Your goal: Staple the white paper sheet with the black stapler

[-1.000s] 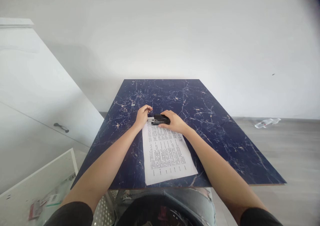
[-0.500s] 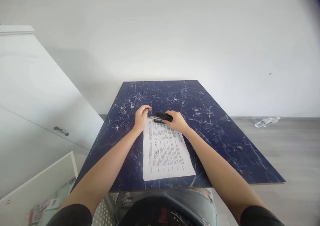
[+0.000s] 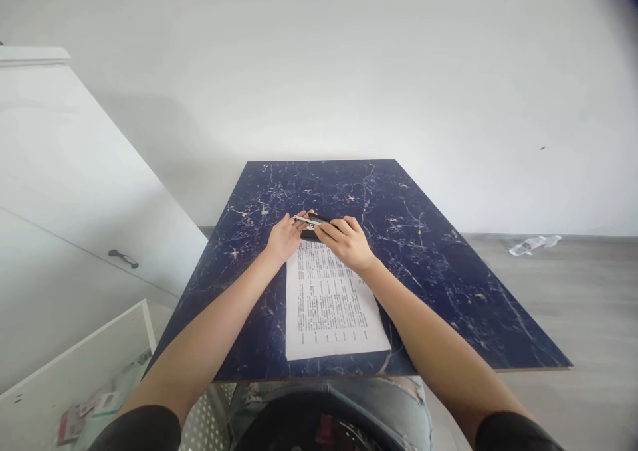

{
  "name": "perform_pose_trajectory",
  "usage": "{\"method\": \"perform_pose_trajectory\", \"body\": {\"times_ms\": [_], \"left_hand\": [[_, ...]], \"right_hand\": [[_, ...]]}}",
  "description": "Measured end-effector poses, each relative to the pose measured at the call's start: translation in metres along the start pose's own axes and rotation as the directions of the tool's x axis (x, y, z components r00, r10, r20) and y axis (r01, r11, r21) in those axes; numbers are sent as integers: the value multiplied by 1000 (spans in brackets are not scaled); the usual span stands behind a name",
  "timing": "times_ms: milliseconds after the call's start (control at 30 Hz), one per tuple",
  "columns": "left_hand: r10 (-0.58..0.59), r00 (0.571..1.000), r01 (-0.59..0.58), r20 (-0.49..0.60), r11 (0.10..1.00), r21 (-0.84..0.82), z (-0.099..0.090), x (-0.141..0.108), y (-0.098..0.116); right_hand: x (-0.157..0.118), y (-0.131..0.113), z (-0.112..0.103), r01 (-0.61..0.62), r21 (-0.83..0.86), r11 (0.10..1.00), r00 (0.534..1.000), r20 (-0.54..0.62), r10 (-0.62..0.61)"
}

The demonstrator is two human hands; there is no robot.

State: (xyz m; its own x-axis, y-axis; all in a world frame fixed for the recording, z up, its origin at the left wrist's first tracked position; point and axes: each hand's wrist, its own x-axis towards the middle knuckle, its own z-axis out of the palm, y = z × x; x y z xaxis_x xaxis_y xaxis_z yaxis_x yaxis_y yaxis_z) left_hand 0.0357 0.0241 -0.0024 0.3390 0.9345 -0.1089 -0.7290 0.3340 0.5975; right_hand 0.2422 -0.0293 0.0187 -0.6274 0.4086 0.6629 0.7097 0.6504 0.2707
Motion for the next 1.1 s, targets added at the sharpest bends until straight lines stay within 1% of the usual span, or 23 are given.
{"method": "perform_pose_trajectory", "body": {"times_ms": [67,167,333,433,500,600,700,767,800,833,900,933,967,1000,1033,1067,1100], "left_hand": [[4,1000,-3,-30,1000,12,0,1,-1],[17,998,-15,-56,999,31,1,3,-2],[43,999,-43,-3,996,76,0,3,-3],[76,996,-84,53,982,172,-3,4,-5],[115,991,-127,65,960,250,-5,5,-8],[191,981,-173,-24,928,331,-10,8,-13],[278,956,-224,-96,899,376,-13,11,-17],[339,934,-266,-114,871,413,-14,10,-16],[374,919,-290,-124,855,430,-14,10,-15],[416,899,-320,-137,838,442,-14,9,-13],[499,847,-382,-182,811,443,-14,9,-8],[533,819,-410,-210,802,435,-14,9,-5],[560,794,-434,-236,795,425,-14,9,-2],[576,776,-450,-257,791,415,-15,9,0],[587,762,-460,-273,787,411,-16,10,2],[594,752,-464,-285,785,411,-16,11,4],[601,743,-466,-294,781,416,-17,11,5]], "right_hand": [[1,0,0,34,-23,999,999,8,-34],[1,1,0,45,-43,998,999,3,-45],[-1,7,1,9,-62,998,1000,-27,-11],[-3,10,2,-42,-37,998,999,-34,41],[-3,11,2,-62,4,998,998,-10,62],[-3,10,2,-63,63,996,997,38,61],[-1,9,4,-76,88,993,996,61,71],[-1,9,4,-137,105,985,990,45,133],[-1,9,4,-198,123,972,980,25,196],[-1,10,4,-276,157,948,960,3,279],[-2,14,1,-433,293,852,891,-4,454],[-3,17,-1,-492,387,780,853,36,521],[-3,19,-2,-534,481,695,823,106,559],[-4,21,-4,-563,562,606,803,197,563],[-5,23,-4,-584,619,524,791,288,540],[-5,24,-4,-600,655,460,784,365,502],[-6,24,-3,-609,675,417,781,420,462]]}}
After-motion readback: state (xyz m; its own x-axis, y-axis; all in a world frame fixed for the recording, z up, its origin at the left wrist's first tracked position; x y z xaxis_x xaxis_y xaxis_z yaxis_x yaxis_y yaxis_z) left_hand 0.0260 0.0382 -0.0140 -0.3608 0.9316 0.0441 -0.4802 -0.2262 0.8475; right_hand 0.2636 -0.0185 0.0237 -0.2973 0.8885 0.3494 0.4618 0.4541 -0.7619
